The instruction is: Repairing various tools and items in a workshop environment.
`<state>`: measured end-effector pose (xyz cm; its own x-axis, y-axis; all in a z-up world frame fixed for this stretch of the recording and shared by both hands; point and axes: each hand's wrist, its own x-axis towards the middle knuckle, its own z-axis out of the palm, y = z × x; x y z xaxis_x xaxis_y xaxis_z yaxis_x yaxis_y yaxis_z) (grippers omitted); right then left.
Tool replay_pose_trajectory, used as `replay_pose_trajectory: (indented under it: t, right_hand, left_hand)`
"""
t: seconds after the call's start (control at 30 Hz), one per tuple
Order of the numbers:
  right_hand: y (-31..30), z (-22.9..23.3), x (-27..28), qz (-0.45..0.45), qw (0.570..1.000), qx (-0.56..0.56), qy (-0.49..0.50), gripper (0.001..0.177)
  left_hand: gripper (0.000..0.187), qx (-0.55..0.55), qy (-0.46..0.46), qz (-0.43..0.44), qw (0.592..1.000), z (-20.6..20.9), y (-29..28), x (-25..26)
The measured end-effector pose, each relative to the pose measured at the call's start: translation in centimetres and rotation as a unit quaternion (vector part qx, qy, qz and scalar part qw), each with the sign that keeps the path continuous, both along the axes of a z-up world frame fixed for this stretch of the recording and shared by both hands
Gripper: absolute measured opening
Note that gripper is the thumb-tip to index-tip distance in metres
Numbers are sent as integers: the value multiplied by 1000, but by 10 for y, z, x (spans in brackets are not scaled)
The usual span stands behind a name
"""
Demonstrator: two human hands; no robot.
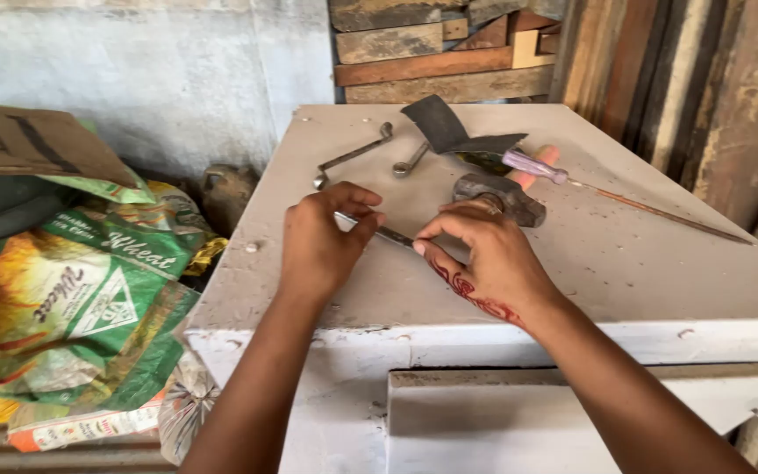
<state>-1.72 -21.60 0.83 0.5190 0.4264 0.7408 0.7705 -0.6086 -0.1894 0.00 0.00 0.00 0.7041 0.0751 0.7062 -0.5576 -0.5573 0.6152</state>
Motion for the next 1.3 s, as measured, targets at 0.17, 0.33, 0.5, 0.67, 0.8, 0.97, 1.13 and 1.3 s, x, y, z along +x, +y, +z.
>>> replay_pose_trajectory:
  t: [0.17,0.33,0.5,0.67,0.8,0.97,1.13,1.3]
  right_hand:
    - [13,21,20,-5,994,-99,36,29]
    - [23,41,19,-88,969,-189,132,39]
    - [34,49,3,-155,937,-259,177,47]
    - [36,42,9,-161,941,-266,137,41]
    - [28,39,18,-82,981,-174,15,40]
    - [16,32,30,-2,995,-97,-30,31]
    - [-12,50,47,105,994,-9,-12,33]
    - [-68,60,85,140,899,334,248,28]
  left_hand:
    - [18,-9,26,-1,1000,3,1,-2]
    - [16,-8,48,3,999,7,-2,-5]
    - [15,14,18,0,1000,5,-2,-3]
    - [35,97,-40,26,994,4,-3,-6]
    - [58,213,-93,68,970,2,-9,-1]
    - [29,302,-111,153,934,4,-14,10]
    - [26,384,-138,182,895,41,-25,0]
    - [27,379,-167,209,886,69,-42,11]
